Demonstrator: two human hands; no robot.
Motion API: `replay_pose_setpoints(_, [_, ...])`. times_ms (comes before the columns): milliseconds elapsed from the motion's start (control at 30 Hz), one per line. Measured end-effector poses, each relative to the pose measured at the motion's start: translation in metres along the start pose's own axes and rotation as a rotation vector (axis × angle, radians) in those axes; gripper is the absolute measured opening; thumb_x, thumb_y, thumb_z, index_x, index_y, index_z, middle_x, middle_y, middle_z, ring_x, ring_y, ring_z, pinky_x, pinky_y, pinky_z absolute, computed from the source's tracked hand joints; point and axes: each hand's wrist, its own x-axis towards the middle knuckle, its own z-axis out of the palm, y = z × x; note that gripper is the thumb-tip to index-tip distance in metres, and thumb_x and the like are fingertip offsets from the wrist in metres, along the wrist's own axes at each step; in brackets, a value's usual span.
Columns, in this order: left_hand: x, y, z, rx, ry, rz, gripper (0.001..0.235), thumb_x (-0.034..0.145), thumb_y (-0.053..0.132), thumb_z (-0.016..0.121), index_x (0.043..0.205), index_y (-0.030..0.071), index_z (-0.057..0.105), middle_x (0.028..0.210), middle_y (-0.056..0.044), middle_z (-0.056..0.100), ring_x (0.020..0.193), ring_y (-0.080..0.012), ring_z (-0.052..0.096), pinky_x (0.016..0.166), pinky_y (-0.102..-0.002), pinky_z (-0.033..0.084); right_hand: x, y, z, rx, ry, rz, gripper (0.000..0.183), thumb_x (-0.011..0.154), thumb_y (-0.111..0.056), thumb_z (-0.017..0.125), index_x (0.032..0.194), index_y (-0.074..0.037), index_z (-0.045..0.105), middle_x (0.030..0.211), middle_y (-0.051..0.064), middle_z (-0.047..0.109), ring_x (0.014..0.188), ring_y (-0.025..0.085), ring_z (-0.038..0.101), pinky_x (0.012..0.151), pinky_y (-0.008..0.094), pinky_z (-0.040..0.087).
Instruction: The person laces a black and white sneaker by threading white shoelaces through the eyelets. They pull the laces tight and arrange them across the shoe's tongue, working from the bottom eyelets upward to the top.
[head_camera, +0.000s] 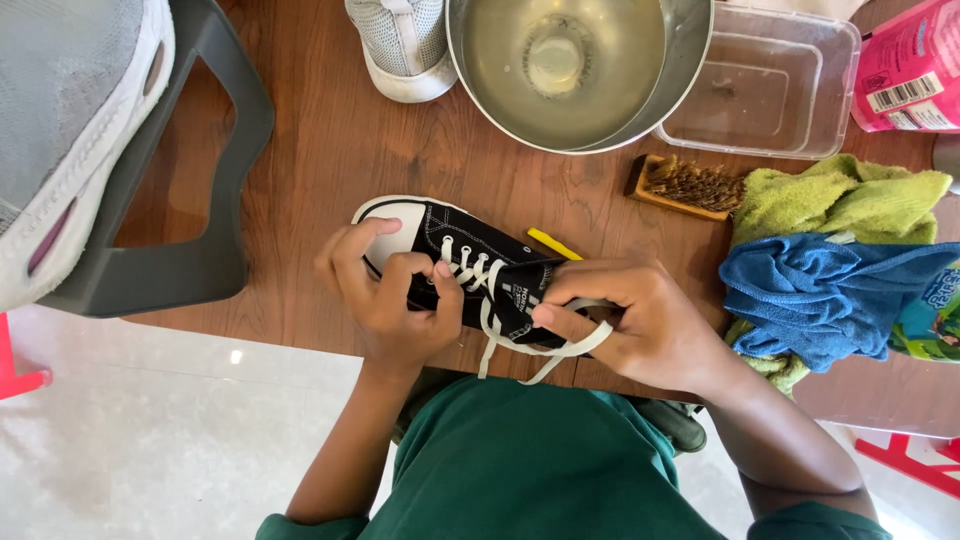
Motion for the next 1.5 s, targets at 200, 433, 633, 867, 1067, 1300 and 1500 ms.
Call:
replay_pose_setpoints(200, [0.012, 0.006, -0.003, -0.020, -0.052, -0.007, 0.013, 0.090, 0.021, 0.060, 0.078, 0.018, 0.063, 0.103, -0.002, 0.059, 0.098, -0.0311, 0.053, 0.091, -0.046, 0.046, -0.009, 0.006, -0.002, -0.096, -0.097, 0.018, 0.020, 0.094, -0.011, 0.068, 0.075, -0.005, 0.073, 0.058, 0.012, 0.060, 0.048, 0.021, 0.055, 0.051, 0.030, 0.048])
replay_pose_setpoints(433, [0.010, 0.004, -0.003, 0.009, -0.064, -0.017, 0.007, 0.081, 0.014, 0.062, 0.078, 0.019, 0.065, 0.102, 0.000, 0.058, 0.100, -0.0303, 0.052, 0.092, -0.046, 0.044, -0.008, 0.008, -0.002, -0.038, -0.084, 0.028, 0.014, 0.093, -0.009, 0.069, 0.080, -0.004, 0.073, 0.063, 0.012, 0.066, 0.057, 0.020, 0.063, 0.055, 0.033, 0.054])
replay_pose_setpoints(633, [0.008, -0.001, -0.001, -0.008, -0.103, -0.031, 0.011, 0.079, 0.010, 0.062, 0.084, 0.019, 0.065, 0.109, -0.002, 0.058, 0.107, -0.0324, 0.052, 0.099, -0.049, 0.040, -0.017, 0.013, 0.002, -0.113, 0.025, 0.007, 0.011, 0.091, -0.012, 0.071, 0.101, -0.008, 0.073, 0.072, 0.009, 0.075, 0.052, 0.015, 0.059, 0.051, 0.031, 0.055])
replay_pose_setpoints(867, [0.009, -0.004, 0.002, -0.011, -0.176, 0.009, 0.025, 0.081, 0.010, 0.055, 0.096, 0.020, 0.072, 0.124, -0.005, 0.061, 0.122, -0.0317, 0.053, 0.110, -0.051, 0.029, -0.020, 0.011, 0.001, -0.801, 0.032, -0.181, 0.011, 0.097, -0.021, 0.066, 0.098, -0.015, 0.075, 0.062, 0.002, 0.063, 0.046, 0.022, 0.060, 0.045, 0.029, 0.048])
replay_pose_setpoints(1067, [0.007, -0.006, 0.003, -0.015, -0.150, 0.025, 0.025, 0.079, 0.011, 0.056, 0.095, 0.021, 0.073, 0.119, -0.004, 0.061, 0.119, -0.0315, 0.056, 0.109, -0.050, 0.031, -0.028, 0.016, 0.007, -1.143, -0.014, -0.146, 0.027, 0.097, -0.027, 0.064, 0.073, -0.015, 0.070, 0.067, -0.001, 0.060, 0.050, 0.023, 0.062, 0.046, 0.033, 0.048])
replay_pose_setpoints(1300, [-0.010, -0.003, -0.005, -0.214, 0.012, 0.212, 0.019, 0.075, 0.017, 0.058, 0.079, 0.023, 0.076, 0.096, -0.003, 0.069, 0.093, -0.0296, 0.061, 0.090, -0.052, 0.045, -0.023, 0.006, -0.009, -0.424, -0.061, -0.312, 0.034, 0.092, -0.020, 0.067, 0.060, -0.016, 0.058, 0.051, 0.003, 0.042, 0.036, 0.026, 0.046, 0.035, 0.033, 0.037])
replay_pose_setpoints(1500, [-0.024, 0.028, -0.013, -0.258, -0.134, 0.252, 0.016, 0.085, 0.028, 0.062, 0.082, 0.022, 0.076, 0.104, -0.004, 0.071, 0.094, -0.0255, 0.061, 0.086, -0.046, 0.048, -0.038, 0.013, -0.024, 0.213, -0.109, -0.230, 0.030, 0.088, -0.016, 0.064, 0.060, -0.010, 0.073, 0.051, -0.003, 0.056, 0.034, 0.008, 0.042, 0.035, 0.020, 0.040])
